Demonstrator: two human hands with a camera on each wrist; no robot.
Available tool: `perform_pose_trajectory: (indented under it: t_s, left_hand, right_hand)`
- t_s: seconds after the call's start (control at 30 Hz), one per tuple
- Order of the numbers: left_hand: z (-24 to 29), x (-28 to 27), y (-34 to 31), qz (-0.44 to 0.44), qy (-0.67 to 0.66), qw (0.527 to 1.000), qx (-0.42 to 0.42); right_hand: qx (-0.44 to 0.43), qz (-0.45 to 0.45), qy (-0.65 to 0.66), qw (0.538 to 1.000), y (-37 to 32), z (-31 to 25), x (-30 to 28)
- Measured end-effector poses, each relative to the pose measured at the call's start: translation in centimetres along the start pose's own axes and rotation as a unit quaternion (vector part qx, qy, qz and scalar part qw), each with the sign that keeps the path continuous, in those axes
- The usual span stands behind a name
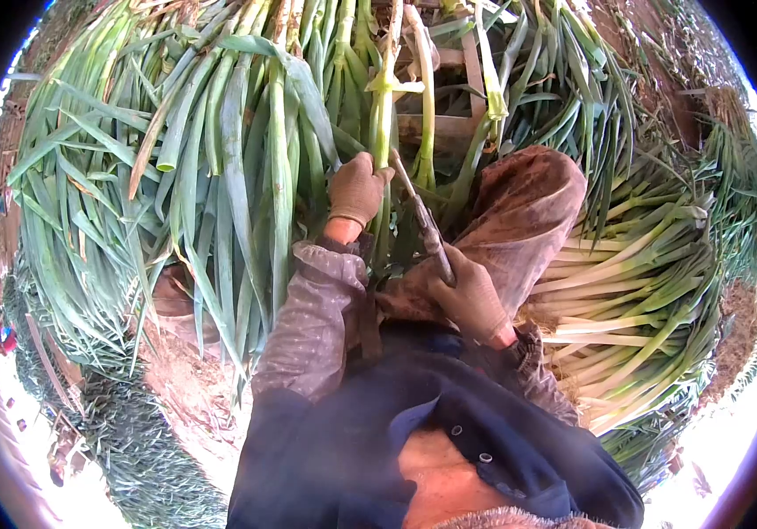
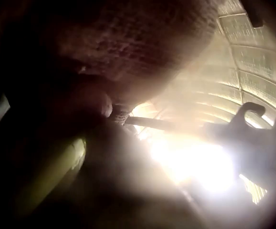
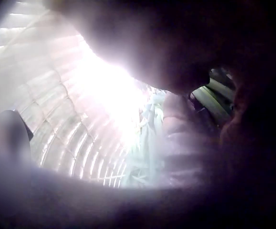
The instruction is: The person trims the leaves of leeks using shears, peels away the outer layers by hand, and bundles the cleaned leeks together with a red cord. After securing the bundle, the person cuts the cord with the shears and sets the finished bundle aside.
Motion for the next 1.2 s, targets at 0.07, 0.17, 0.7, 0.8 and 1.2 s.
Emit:
perform_pose_trajectory:
  t_s: [0.07,0.17,0.7,0.8,1.2]
  left_hand:
    - [0.5,-0.1,-0.1,-0.006,0.017,1.000,0.006]
    - [0.4,-0.3,-0.1,-0.019,0.023,1.000,-0.006]
    - [0.4,-0.6,0.2,-0.019,-0.038,0.999,0.000]
    - [0.4,-0.4,0.3,-0.017,-0.029,0.999,0.002]
    - [0.7,0.5,0.2,-0.023,-0.058,0.998,0.004]
  right_hand:
    - [-0.004,0.028,0.009,1.000,1.4,-0.8,0.0]
    - [-0.025,0.052,0.006,0.998,4.1,-1.1,-0.1]
    - [-0.070,0.109,-0.058,0.990,17.7,-3.9,-3.5]
    - [-0.072,0.117,-0.058,0.989,19.9,-4.3,-4.1]
    - [-0.067,0.115,-0.128,0.983,29.3,-6.0,-7.5]
Point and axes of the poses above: each hand's wrist, its own y-axis towards the middle knuckle, its own x-axis out of the palm, z = x × y, the point moved 6 cm from there along y, towards the middle knuckle
